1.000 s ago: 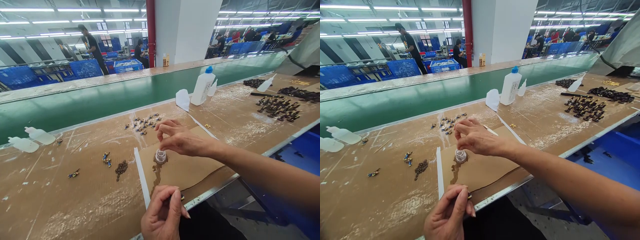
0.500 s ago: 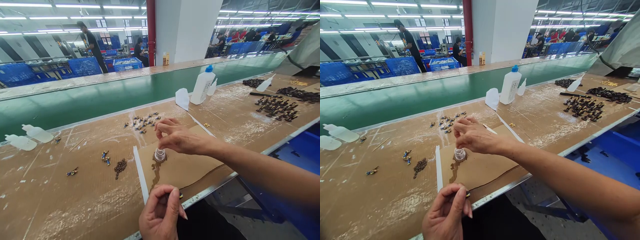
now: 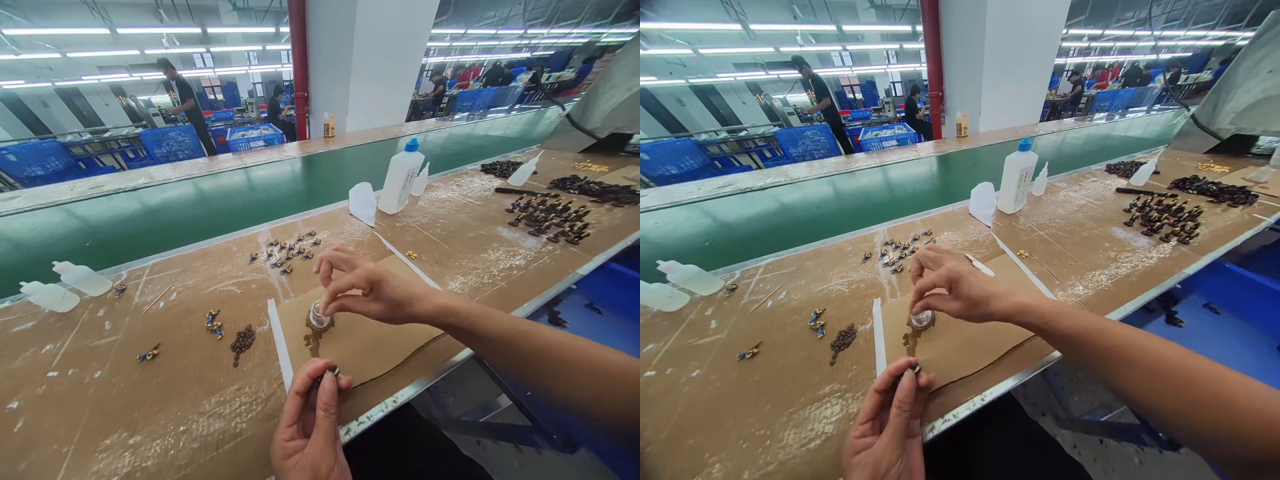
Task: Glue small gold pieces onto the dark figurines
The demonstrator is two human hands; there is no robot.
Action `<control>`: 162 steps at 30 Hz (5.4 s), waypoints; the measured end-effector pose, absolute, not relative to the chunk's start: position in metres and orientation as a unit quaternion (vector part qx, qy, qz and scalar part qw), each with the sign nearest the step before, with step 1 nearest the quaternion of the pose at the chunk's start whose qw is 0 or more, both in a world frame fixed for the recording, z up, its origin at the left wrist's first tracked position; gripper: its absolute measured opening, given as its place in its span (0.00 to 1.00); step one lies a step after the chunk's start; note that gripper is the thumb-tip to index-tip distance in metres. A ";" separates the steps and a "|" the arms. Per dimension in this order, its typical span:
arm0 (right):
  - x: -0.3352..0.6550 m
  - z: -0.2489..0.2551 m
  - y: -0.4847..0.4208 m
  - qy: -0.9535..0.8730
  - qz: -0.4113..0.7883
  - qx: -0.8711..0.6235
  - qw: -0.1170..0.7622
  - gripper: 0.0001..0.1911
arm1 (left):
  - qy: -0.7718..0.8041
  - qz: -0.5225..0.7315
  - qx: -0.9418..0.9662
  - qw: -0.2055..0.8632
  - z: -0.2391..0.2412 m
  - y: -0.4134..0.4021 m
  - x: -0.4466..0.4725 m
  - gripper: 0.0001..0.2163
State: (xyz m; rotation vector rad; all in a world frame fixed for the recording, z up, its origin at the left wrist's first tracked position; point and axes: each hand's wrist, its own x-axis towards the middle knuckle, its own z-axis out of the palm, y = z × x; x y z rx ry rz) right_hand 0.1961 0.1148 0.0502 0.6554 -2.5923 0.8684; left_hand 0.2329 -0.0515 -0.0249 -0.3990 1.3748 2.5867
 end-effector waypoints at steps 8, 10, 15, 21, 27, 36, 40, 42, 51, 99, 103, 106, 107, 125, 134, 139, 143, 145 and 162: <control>0.246 0.020 0.102 -0.823 0.518 0.109 0.208 0.03 | 0.422 0.877 -0.160 0.166 -0.014 -0.047 0.231 0.17; 0.254 0.013 0.099 -0.813 0.533 0.090 0.217 0.03 | 0.412 0.882 -0.136 0.184 -0.017 -0.045 0.232 0.16; 0.263 0.012 0.096 -0.827 0.510 0.099 0.215 0.04 | 0.408 0.884 -0.106 0.201 -0.021 -0.043 0.235 0.13; 0.263 0.020 0.093 -0.833 0.498 0.137 0.199 0.05 | 0.413 0.881 -0.090 0.214 -0.021 -0.044 0.236 0.11; 0.261 0.024 0.090 -0.841 0.488 0.148 0.181 0.05 | 0.421 0.878 -0.089 0.212 -0.023 -0.046 0.237 0.12; 0.262 0.025 0.093 -0.845 0.490 0.142 0.161 0.05 | 0.417 0.878 -0.083 0.219 -0.022 -0.048 0.237 0.11; 0.261 0.025 0.093 -0.847 0.490 0.136 0.153 0.05 | 0.416 0.878 -0.087 0.220 -0.020 -0.048 0.237 0.10; 0.261 0.025 0.093 -0.849 0.489 0.134 0.149 0.05 | 0.416 0.878 -0.087 0.223 -0.020 -0.048 0.237 0.10; 0.264 0.026 0.094 -0.851 0.487 0.135 0.140 0.05 | 0.422 0.875 -0.082 0.223 -0.023 -0.048 0.237 0.10; 0.260 0.006 0.113 -0.829 0.465 0.264 0.160 0.09 | 0.492 0.848 -0.035 0.192 -0.033 -0.050 0.240 0.10; 0.260 0.008 0.112 -0.827 0.468 0.266 0.160 0.09 | 0.495 0.846 -0.025 0.196 -0.032 -0.050 0.240 0.10; 0.261 0.007 0.112 -0.827 0.465 0.265 0.170 0.10 | 0.492 0.848 -0.034 0.195 -0.030 -0.049 0.240 0.10; 0.261 0.007 0.112 -0.827 0.464 0.266 0.173 0.10 | 0.490 0.849 -0.037 0.194 -0.030 -0.049 0.240 0.10; 0.261 0.005 0.112 -0.826 0.463 0.268 0.179 0.11 | 0.485 0.851 -0.028 0.199 -0.033 -0.050 0.240 0.08; 0.262 0.007 0.111 -0.831 0.457 0.261 0.180 0.11 | 0.479 0.855 -0.027 0.195 -0.034 -0.050 0.239 0.09; 0.262 0.006 0.111 -0.830 0.458 0.261 0.184 0.11 | 0.480 0.854 -0.025 0.201 -0.035 -0.051 0.239 0.09; 0.261 0.004 0.112 -0.828 0.461 0.263 0.183 0.11 | 0.483 0.852 -0.029 0.200 -0.032 -0.050 0.239 0.10; 0.261 0.004 0.112 -0.827 0.461 0.266 0.183 0.10 | 0.483 0.852 -0.028 0.199 -0.032 -0.050 0.239 0.10; 0.268 -0.002 0.112 -0.804 0.488 0.258 0.221 0.10 | 0.477 0.858 -0.036 0.188 -0.026 -0.046 0.240 0.11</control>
